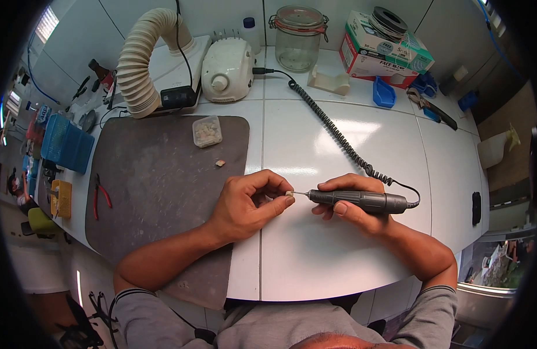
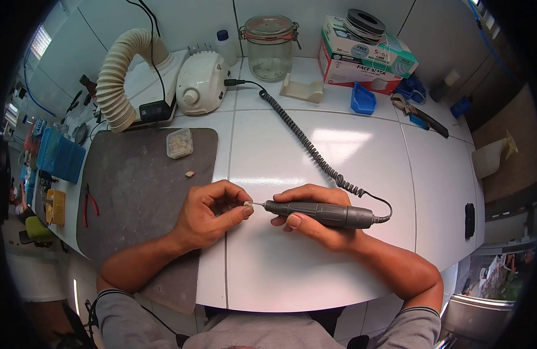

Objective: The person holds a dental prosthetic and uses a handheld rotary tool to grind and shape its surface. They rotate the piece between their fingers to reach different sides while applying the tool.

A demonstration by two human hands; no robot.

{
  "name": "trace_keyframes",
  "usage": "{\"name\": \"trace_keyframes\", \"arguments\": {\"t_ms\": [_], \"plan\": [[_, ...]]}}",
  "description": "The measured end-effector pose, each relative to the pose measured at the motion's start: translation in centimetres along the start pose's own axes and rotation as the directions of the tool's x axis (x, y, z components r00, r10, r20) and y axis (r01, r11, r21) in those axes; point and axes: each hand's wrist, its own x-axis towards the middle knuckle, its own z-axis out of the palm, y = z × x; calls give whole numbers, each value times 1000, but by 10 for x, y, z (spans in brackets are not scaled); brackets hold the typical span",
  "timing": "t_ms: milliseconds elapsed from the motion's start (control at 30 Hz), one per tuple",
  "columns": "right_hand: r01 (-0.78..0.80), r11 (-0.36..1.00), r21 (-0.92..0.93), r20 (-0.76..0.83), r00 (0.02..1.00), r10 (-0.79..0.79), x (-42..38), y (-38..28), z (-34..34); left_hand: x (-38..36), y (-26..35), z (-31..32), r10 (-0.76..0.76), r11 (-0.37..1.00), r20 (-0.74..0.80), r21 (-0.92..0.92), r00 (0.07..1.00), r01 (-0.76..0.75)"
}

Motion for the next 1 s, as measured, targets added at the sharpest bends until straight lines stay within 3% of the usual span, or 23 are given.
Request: {"name": "trace_keyframes", "arguments": {"t_ms": [533,633,833,1000], "plan": [[6,999,-42,13,1000,-5,1,0,1,-1,4,0,-24,1000,32,-3,999,24],[10,1000,0,-15,1000,-10,0,0,0,0,2,-2,-28,999,41,-23,999,29],[-44,903,428,-139,984,114,0,9,-2,1,-10,4,43,989,-9,-144,999,-44],[-110,910,400,-22,991,129,-2,6,-9,0,-4,-1,6,998,47,-55,999,-4]]}}
